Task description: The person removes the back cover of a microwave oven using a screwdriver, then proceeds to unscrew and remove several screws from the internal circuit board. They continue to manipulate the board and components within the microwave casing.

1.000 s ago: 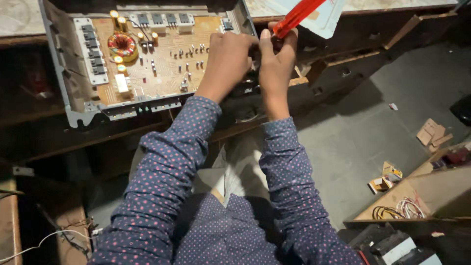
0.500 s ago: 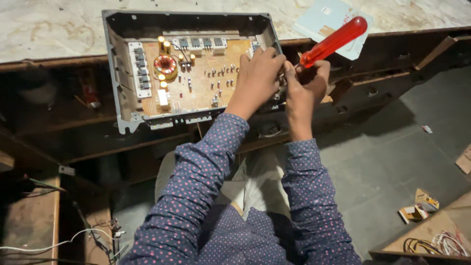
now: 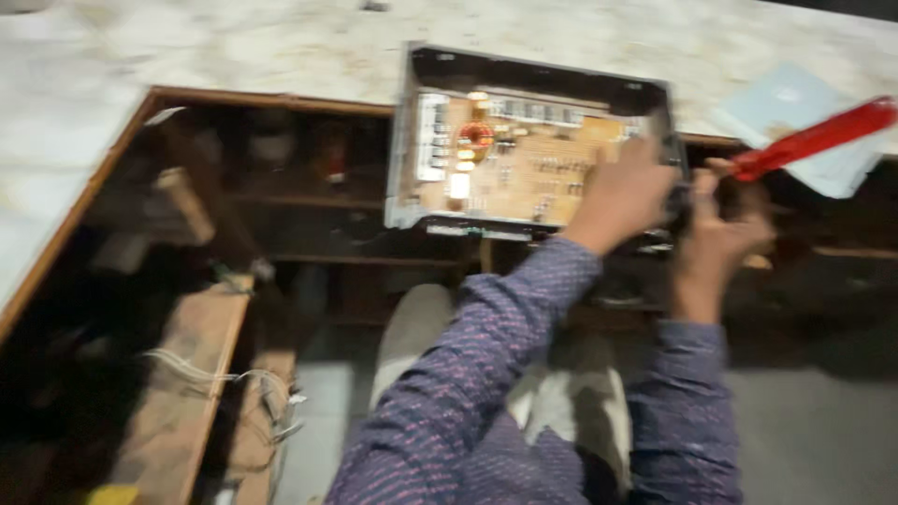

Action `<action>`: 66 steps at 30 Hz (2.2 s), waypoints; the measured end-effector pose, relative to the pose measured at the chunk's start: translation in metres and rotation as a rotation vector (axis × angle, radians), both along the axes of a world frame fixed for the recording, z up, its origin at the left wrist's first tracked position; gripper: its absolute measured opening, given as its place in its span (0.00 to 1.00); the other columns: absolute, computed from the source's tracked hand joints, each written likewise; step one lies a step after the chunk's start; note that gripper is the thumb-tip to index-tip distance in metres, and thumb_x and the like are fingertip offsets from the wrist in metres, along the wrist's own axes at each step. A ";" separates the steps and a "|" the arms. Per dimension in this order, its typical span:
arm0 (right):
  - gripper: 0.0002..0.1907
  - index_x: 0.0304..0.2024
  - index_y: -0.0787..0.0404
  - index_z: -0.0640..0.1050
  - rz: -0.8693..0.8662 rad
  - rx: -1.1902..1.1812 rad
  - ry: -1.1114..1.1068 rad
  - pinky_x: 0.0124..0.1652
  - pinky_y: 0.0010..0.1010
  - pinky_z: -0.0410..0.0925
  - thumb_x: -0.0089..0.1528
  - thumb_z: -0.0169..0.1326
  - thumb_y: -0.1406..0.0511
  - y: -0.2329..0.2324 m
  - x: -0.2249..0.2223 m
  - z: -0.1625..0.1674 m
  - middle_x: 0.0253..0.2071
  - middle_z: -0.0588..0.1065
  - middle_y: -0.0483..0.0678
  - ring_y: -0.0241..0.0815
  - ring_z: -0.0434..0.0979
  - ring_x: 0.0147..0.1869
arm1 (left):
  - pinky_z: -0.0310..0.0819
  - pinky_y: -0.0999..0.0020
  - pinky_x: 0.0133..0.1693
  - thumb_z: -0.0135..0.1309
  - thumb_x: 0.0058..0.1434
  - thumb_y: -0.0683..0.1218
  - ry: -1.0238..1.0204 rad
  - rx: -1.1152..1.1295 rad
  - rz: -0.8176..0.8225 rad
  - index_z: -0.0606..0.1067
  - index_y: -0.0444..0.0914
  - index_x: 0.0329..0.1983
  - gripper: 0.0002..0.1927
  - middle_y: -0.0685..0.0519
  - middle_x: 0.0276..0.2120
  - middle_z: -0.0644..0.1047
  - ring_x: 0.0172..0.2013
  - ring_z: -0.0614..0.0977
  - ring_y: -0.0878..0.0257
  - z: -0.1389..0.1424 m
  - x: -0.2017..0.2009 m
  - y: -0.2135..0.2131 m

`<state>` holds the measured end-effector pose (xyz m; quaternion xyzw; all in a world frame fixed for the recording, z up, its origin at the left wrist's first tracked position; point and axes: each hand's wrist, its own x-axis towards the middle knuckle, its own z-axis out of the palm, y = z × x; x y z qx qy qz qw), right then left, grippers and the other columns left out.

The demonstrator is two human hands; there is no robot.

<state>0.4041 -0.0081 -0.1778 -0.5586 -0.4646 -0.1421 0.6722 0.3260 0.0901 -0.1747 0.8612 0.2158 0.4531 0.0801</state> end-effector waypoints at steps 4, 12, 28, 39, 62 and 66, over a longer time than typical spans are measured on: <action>0.09 0.51 0.65 0.79 0.156 0.068 0.130 0.50 0.24 0.66 0.70 0.63 0.75 0.004 -0.002 0.003 0.44 0.73 0.40 0.31 0.70 0.47 | 0.66 0.39 0.49 0.64 0.45 0.49 0.053 0.014 0.057 0.81 0.44 0.35 0.13 0.48 0.46 0.73 0.53 0.74 0.48 0.003 -0.001 -0.001; 0.16 0.42 0.63 0.71 0.045 0.014 0.097 0.43 0.22 0.70 0.63 0.69 0.73 0.004 -0.002 0.003 0.38 0.75 0.41 0.30 0.73 0.40 | 0.65 0.43 0.50 0.63 0.46 0.48 0.119 0.004 0.047 0.81 0.44 0.33 0.10 0.48 0.46 0.73 0.53 0.74 0.49 0.002 0.000 0.002; 0.06 0.42 0.67 0.77 -0.014 -0.117 0.044 0.46 0.27 0.69 0.66 0.63 0.72 0.008 0.010 -0.004 0.39 0.75 0.45 0.35 0.75 0.42 | 0.65 0.43 0.48 0.64 0.46 0.48 0.127 0.031 0.055 0.81 0.42 0.35 0.12 0.48 0.45 0.74 0.51 0.75 0.49 0.006 -0.004 0.000; 0.09 0.45 0.67 0.79 -0.073 -0.067 -0.036 0.49 0.28 0.69 0.64 0.66 0.73 0.001 -0.006 0.005 0.41 0.76 0.47 0.36 0.76 0.45 | 0.64 0.43 0.48 0.64 0.48 0.49 0.113 0.008 0.012 0.82 0.44 0.33 0.09 0.48 0.42 0.74 0.49 0.75 0.48 0.006 -0.004 -0.001; 0.13 0.60 0.70 0.72 0.160 0.067 0.294 0.48 0.25 0.73 0.72 0.48 0.73 0.009 0.013 -0.013 0.46 0.80 0.51 0.36 0.81 0.48 | 0.66 0.46 0.46 0.63 0.48 0.45 0.151 0.080 0.073 0.81 0.40 0.30 0.07 0.48 0.43 0.75 0.49 0.76 0.49 0.008 -0.006 -0.004; 0.12 0.59 0.68 0.71 0.106 0.082 0.309 0.45 0.24 0.73 0.72 0.47 0.71 0.009 0.012 -0.013 0.46 0.80 0.50 0.35 0.80 0.47 | 0.67 0.46 0.47 0.61 0.49 0.43 0.145 0.072 0.086 0.81 0.40 0.30 0.05 0.49 0.43 0.75 0.49 0.76 0.50 0.009 -0.007 -0.006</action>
